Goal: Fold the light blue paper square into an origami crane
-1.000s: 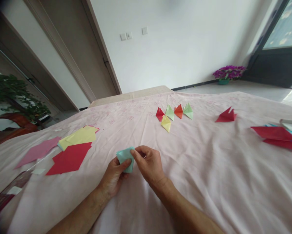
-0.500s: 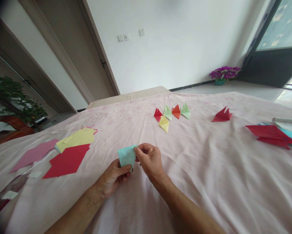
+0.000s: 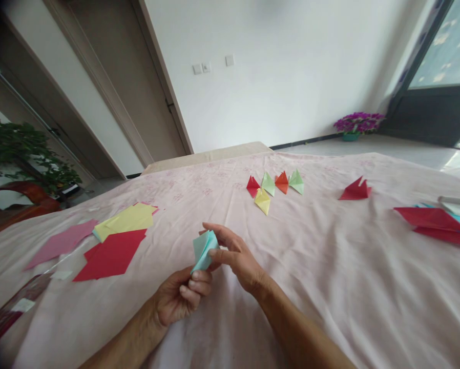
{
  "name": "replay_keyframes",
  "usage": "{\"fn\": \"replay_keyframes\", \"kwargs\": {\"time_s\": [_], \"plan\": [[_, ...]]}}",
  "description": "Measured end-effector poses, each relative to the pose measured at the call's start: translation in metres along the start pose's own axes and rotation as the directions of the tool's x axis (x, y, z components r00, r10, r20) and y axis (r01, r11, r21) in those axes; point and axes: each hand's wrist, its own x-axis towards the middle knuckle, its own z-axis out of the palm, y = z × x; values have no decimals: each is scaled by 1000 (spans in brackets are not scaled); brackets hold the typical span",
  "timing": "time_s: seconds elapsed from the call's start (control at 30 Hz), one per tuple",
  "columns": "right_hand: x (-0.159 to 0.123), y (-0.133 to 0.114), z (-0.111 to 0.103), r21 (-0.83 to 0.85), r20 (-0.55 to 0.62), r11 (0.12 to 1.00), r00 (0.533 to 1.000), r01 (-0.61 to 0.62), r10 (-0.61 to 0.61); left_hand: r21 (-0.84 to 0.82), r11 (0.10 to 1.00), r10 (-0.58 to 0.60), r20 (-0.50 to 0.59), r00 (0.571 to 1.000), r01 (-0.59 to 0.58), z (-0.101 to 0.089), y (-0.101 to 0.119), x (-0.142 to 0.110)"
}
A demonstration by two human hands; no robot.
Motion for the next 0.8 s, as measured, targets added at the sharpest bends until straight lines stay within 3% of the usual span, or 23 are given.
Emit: {"fn": "replay_keyframes", "kwargs": {"time_s": [0.07, 0.23, 0.33, 0.4, 0.47, 0.57, 0.67, 0.73, 0.8], "plan": [[0, 0, 1, 53, 58, 997, 996, -64, 61, -15, 1000, -23, 2, 1000, 23, -1, -2, -1], [3, 0, 2, 76, 26, 995, 998, -63, 61, 26, 999, 33, -29, 999, -33, -2, -1, -1], [5, 1, 1, 76, -15, 995, 998, -58, 59, 210, 977, 62, -81, 995, -44, 0, 2, 4], [6, 1, -1, 51, -68, 997, 996, -59, 63, 437, 898, 115, -132, 985, -46, 3, 5, 7], [7, 0, -2, 28, -123, 998, 990, -63, 66, 634, 766, 244, -137, 960, -104, 7, 7, 6], [8, 0, -5, 4, -196, 998, 978, -70, 69, 814, 523, 471, -28, 882, -253, 13, 7, 2], [9, 1, -5, -34, -231, 996, 970, -88, 78, 892, 317, 561, 97, 822, -321, 15, 4, 3], [10, 3, -4, -65, -242, 992, 966, -105, 86, 911, 261, 617, 96, 781, -318, 12, 0, 10], [10, 5, -3, -97, -254, 990, 964, -105, 77, 912, 268, 672, 54, 738, -311, 7, -3, 17]]}}
